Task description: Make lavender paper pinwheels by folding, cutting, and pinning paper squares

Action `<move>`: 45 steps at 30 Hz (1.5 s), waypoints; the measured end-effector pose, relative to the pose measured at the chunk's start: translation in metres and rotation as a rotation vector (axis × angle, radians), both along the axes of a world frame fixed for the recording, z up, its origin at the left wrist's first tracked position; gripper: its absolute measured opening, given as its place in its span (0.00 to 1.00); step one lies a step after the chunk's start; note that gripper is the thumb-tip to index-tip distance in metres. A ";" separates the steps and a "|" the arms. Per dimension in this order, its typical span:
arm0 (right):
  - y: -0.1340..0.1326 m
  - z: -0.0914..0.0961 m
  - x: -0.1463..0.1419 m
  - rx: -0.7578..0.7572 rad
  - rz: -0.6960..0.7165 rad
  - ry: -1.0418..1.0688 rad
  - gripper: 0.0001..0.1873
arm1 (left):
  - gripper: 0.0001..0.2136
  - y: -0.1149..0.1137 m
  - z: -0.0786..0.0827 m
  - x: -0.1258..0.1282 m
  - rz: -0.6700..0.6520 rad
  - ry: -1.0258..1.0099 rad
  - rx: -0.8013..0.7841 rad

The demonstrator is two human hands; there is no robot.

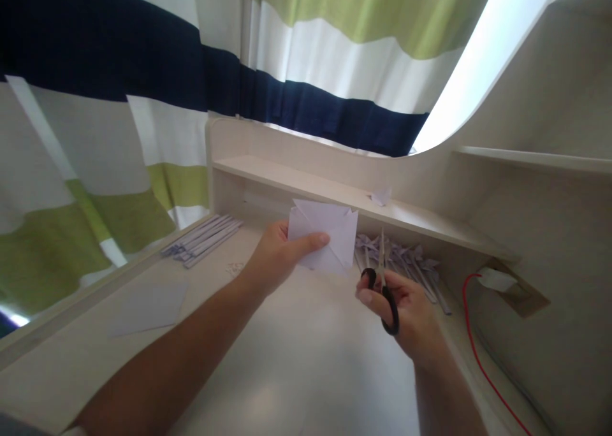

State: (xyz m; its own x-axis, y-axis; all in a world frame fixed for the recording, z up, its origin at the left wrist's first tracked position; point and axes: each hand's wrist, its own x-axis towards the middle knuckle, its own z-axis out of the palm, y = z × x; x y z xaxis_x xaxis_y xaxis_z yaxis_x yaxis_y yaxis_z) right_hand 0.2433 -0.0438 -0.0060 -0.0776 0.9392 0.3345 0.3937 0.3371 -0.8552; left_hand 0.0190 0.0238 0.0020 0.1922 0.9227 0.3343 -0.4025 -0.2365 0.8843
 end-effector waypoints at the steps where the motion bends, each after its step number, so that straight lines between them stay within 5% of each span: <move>1: -0.004 0.005 0.005 -0.069 0.062 -0.072 0.14 | 0.13 0.000 0.001 -0.003 -0.009 -0.017 0.005; 12: -0.021 0.016 0.012 -0.126 0.165 -0.298 0.09 | 0.11 -0.012 0.012 -0.017 0.018 -0.061 0.053; 45: -0.021 0.012 0.007 -0.172 0.125 -0.287 0.16 | 0.11 -0.011 0.006 -0.015 0.145 0.002 0.089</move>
